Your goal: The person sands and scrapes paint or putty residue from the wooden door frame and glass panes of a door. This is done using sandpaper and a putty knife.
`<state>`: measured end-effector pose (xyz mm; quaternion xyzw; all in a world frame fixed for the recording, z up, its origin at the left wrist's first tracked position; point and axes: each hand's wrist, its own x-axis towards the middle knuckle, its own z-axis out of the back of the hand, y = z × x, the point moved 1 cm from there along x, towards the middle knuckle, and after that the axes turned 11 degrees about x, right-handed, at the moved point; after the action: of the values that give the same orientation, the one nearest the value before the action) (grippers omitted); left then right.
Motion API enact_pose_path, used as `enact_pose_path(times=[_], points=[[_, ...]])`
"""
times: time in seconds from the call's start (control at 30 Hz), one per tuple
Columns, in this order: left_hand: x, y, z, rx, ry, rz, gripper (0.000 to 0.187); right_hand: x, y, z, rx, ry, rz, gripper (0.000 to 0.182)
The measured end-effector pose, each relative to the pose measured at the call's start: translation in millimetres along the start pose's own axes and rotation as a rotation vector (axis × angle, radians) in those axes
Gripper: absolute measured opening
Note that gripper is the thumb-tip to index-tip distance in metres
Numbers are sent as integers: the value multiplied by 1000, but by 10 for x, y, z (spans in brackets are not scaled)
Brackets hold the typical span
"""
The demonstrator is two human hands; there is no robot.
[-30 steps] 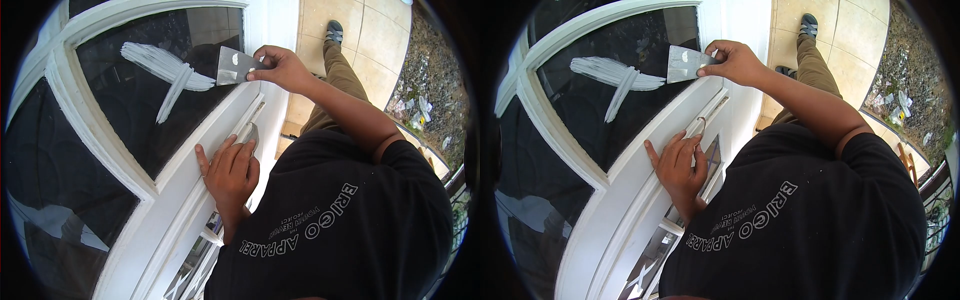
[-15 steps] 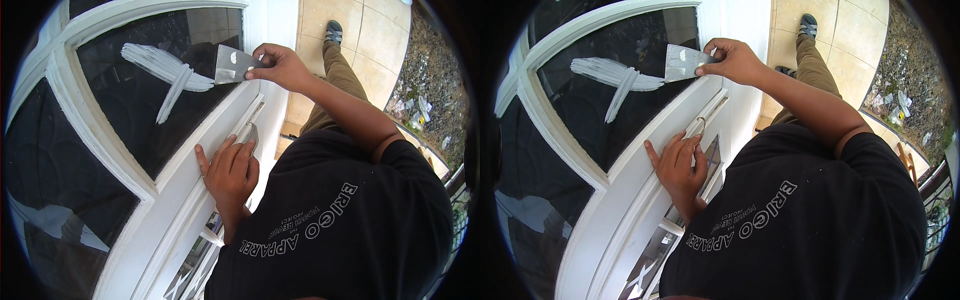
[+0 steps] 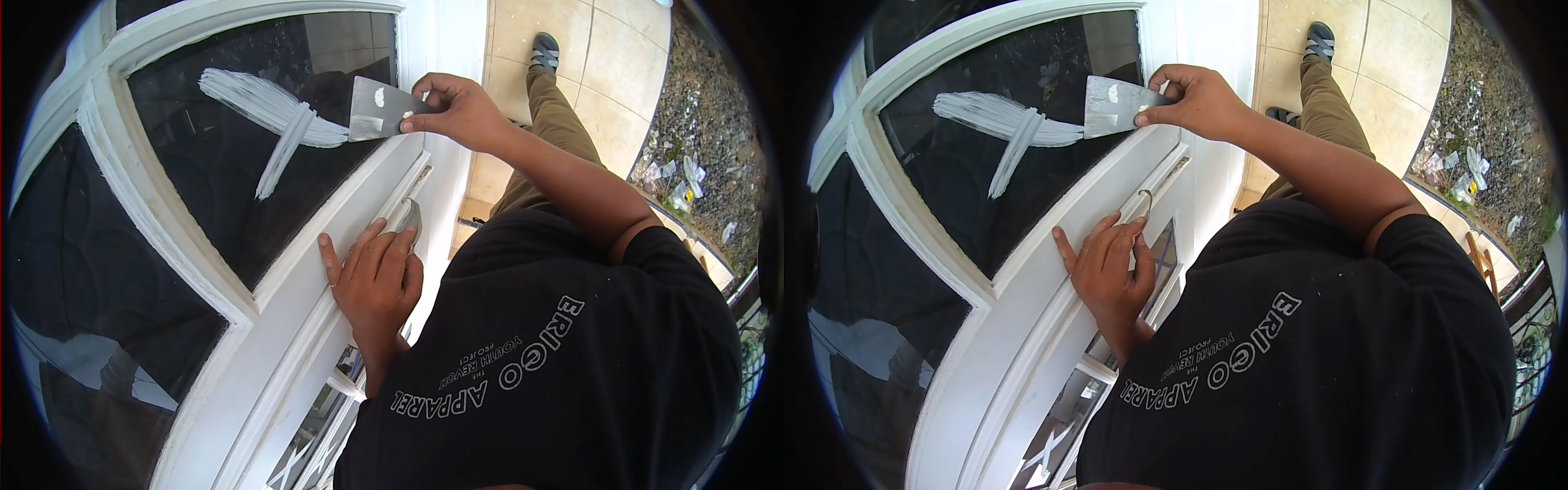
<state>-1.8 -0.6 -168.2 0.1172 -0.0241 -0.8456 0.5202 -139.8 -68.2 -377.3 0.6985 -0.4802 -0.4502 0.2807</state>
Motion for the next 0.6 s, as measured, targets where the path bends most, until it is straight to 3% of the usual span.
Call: enact_pose_path(times=[0.6], points=[[-9, 12, 8, -21, -1, -11, 23, 32, 74, -37, -6, -2, 8, 34]])
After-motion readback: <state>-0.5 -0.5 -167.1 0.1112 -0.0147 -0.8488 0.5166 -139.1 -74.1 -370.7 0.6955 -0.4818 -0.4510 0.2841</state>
